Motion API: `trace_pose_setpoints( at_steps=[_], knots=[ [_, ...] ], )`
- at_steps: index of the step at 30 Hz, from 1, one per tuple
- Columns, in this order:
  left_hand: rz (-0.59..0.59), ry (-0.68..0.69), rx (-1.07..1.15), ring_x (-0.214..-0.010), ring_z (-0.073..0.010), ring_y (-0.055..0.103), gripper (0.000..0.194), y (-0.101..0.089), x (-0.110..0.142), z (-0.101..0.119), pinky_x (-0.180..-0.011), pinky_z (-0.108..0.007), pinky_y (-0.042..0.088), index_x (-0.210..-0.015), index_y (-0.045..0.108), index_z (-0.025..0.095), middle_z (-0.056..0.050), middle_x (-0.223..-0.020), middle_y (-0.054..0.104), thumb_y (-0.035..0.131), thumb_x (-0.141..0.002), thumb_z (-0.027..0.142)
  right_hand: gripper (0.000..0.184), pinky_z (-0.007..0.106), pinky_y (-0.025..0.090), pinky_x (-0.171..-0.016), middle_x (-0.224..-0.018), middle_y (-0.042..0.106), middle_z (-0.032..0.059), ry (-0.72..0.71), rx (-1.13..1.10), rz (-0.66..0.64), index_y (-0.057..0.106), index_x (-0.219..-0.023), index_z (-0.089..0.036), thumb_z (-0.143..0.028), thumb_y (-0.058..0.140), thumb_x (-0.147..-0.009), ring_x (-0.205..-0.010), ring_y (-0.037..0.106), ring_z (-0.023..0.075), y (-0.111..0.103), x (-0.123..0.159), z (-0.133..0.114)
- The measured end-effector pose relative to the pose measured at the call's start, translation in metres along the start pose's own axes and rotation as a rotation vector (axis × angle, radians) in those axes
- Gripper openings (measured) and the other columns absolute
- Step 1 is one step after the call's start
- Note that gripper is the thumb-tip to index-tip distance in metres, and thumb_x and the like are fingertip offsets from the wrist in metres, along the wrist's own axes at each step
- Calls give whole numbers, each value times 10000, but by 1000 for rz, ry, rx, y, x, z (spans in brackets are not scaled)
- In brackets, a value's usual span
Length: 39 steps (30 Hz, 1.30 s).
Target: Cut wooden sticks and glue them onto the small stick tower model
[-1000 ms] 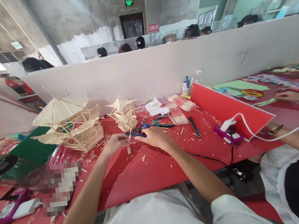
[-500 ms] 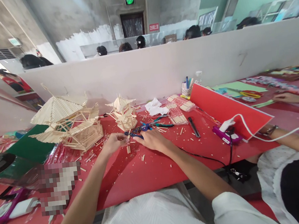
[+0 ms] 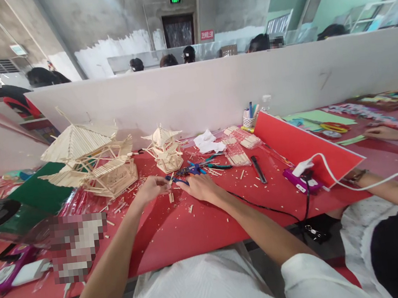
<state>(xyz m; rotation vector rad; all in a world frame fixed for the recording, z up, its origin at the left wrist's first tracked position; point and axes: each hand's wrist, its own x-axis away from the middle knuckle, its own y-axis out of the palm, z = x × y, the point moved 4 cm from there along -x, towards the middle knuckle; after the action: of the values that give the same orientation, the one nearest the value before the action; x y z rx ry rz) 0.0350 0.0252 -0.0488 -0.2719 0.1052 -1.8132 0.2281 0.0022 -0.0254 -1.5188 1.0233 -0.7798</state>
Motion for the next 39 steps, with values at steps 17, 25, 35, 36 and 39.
trace_pose_setpoints(
  at_steps=[17,25,35,36,39],
  knots=[
    [-8,133,-58,-629,-164,665,174,-8,0,4,-638,-272,556,-671,688,175,-11,-660,706,786,-613,306,550,322,446,-731,-987,752,118,31,-160,284,672,-1110,-204,-634,344,-1008,-893,697,281,-35,0,54],
    [9,144,-57,-674,-173,677,278,-8,-2,3,-674,-277,559,-710,699,157,-22,-694,715,831,-594,373,588,469,413,-975,-1316,597,244,365,57,234,550,-1329,-147,-608,434,-983,-1219,555,381,-25,-9,121],
    [50,159,56,-699,-179,690,460,-3,-1,7,-686,-287,556,-809,677,138,-37,-739,714,900,-532,429,469,497,395,-1025,-1296,592,234,283,54,253,624,-1209,-122,-447,679,-876,-1254,516,376,-17,-19,111],
    [63,168,57,-701,-173,687,463,-2,0,8,-688,-282,554,-830,676,139,-33,-745,712,896,-542,427,416,476,402,-1026,-1260,620,212,225,-17,310,640,-1182,-135,-419,675,-879,-1228,541,352,-20,-19,104],
    [71,195,45,-722,-168,689,456,3,3,12,-711,-282,555,-890,671,143,-29,-760,713,869,-595,429,289,359,489,-908,-1082,718,123,-22,-465,365,680,-1074,-165,-398,581,-937,-1000,665,243,-22,-20,72]
  ],
)
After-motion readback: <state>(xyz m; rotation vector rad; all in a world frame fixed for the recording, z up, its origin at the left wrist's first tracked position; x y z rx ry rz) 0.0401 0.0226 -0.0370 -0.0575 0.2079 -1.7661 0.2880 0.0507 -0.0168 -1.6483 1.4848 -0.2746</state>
